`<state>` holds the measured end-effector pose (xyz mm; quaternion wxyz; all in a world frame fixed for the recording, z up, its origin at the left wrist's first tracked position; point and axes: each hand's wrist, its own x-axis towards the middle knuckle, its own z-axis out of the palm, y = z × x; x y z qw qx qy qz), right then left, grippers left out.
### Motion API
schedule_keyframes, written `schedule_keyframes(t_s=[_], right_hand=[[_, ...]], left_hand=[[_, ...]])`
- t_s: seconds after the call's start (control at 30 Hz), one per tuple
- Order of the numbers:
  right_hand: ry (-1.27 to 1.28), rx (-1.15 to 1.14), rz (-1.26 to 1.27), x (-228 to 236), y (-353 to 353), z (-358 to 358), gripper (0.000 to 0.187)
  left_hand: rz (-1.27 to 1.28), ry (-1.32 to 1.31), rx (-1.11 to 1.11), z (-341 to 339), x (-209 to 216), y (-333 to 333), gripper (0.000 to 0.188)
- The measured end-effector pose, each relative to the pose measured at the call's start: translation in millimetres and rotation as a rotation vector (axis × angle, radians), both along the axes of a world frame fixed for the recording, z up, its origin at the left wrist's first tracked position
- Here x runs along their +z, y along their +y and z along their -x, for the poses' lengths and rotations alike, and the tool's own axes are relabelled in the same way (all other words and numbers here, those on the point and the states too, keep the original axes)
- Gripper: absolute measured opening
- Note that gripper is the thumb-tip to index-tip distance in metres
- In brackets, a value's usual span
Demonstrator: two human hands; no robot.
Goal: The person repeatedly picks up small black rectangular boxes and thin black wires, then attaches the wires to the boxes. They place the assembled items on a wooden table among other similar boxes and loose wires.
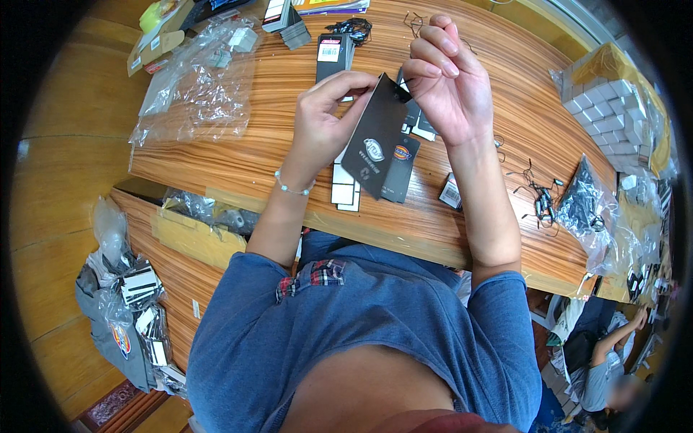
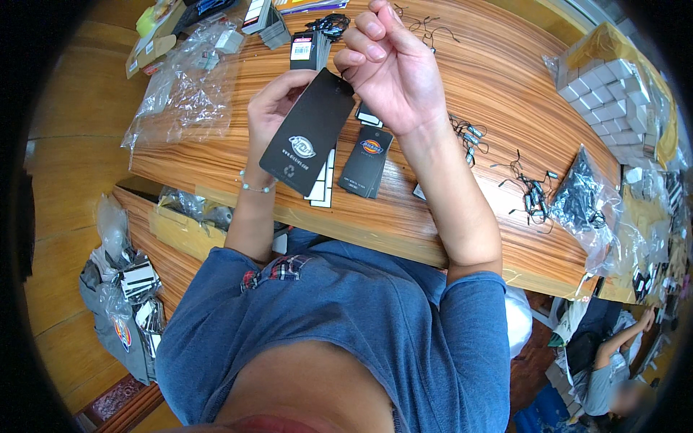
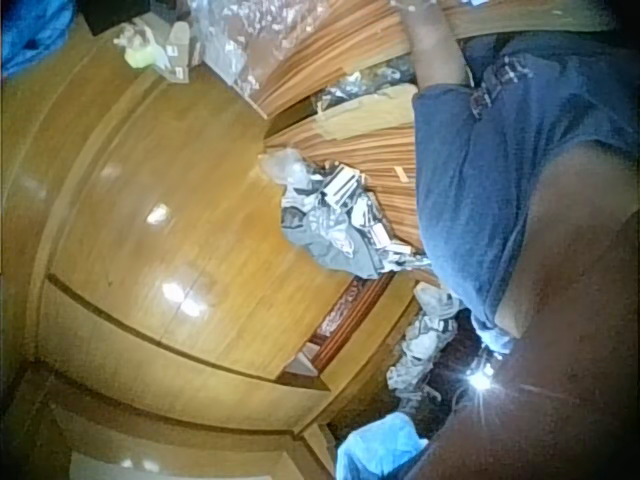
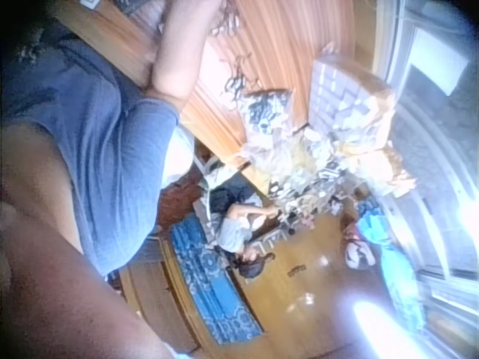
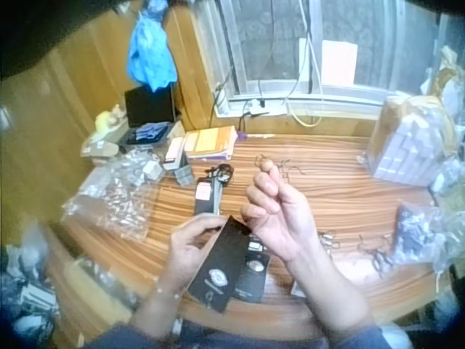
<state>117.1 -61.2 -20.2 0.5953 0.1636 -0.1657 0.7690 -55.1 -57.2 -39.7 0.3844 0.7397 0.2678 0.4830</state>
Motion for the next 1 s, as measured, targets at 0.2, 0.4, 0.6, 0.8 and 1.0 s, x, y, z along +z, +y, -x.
schedule_keyframes(t_s=[0.2,0.4,0.6,0.8,1.0], right_hand=[[0.046,0.035,0.023,1.1,-1.8,2.0,0.018],[-0.522,-0.414,0.087,-0.4,3.6,-4.8,0.016],[-1.088,-0.741,-0.088,4.7,-2.2,-3.2,0.022],[-1.184,-0.761,-0.078,6.5,-4.1,0.8,0.022],[-1.206,-0.954,-0.098,1.3,0.4,5.0,0.019]], left_hand=[[0.031,-0.004,-0.002,-5.5,2.5,-4.9,0.024],[-0.526,0.202,0.311,-2.4,22.1,1.1,0.018],[-0.4,0.289,0.206,7.4,37.8,-2.0,0.018],[-0.421,0.069,0.33,7.0,39.6,-3.9,0.017],[-0.411,0.11,0.341,7.8,42.9,-3.8,0.014]])
